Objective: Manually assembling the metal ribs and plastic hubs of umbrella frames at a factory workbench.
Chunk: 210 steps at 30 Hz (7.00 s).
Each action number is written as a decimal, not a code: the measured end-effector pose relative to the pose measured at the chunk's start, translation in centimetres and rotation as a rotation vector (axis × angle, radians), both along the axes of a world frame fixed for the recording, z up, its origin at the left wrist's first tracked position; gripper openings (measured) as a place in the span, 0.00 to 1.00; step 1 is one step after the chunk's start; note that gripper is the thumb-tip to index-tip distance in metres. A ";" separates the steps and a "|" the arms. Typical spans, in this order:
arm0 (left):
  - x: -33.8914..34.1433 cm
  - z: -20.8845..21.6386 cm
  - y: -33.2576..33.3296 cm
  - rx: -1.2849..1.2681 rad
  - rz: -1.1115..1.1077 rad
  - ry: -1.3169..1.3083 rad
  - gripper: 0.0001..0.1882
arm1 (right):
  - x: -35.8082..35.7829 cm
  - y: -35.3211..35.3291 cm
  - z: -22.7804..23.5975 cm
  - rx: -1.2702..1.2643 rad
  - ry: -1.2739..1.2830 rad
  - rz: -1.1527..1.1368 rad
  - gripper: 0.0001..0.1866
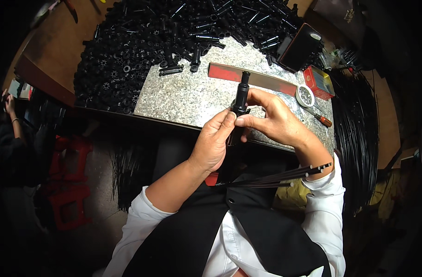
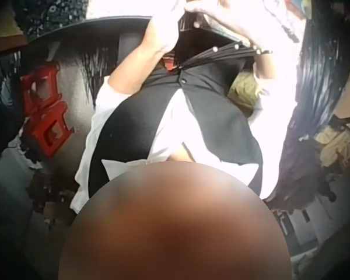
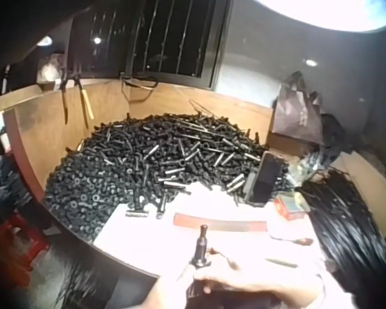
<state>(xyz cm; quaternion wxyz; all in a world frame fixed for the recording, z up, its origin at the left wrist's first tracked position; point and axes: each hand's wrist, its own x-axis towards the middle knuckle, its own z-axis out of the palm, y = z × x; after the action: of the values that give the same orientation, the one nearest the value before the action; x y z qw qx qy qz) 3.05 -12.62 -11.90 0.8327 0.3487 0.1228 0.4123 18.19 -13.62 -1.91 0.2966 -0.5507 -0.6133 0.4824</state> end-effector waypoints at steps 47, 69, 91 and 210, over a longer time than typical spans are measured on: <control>-2.2 -0.4 1.6 -0.067 -0.056 -0.140 0.21 | -2.6 -3.0 -7.3 0.014 0.596 -0.189 0.14; -3.0 0.0 1.3 -0.064 -0.265 -0.228 0.21 | -1.6 -3.2 -6.5 -0.024 0.541 0.019 0.13; -6.8 2.1 1.0 0.379 0.445 0.081 0.32 | -8.3 -0.7 -5.9 0.615 0.223 -0.201 0.14; -6.5 4.7 2.0 0.708 0.520 0.424 0.05 | 6.8 -9.4 -5.8 0.803 -0.639 -0.384 0.18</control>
<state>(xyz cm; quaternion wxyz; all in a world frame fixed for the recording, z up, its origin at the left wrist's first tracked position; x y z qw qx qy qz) -3.49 -10.67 -7.20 0.4890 0.6444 0.2249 0.5431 25.02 -23.01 -7.69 0.3653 -0.6153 -0.6971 -0.0439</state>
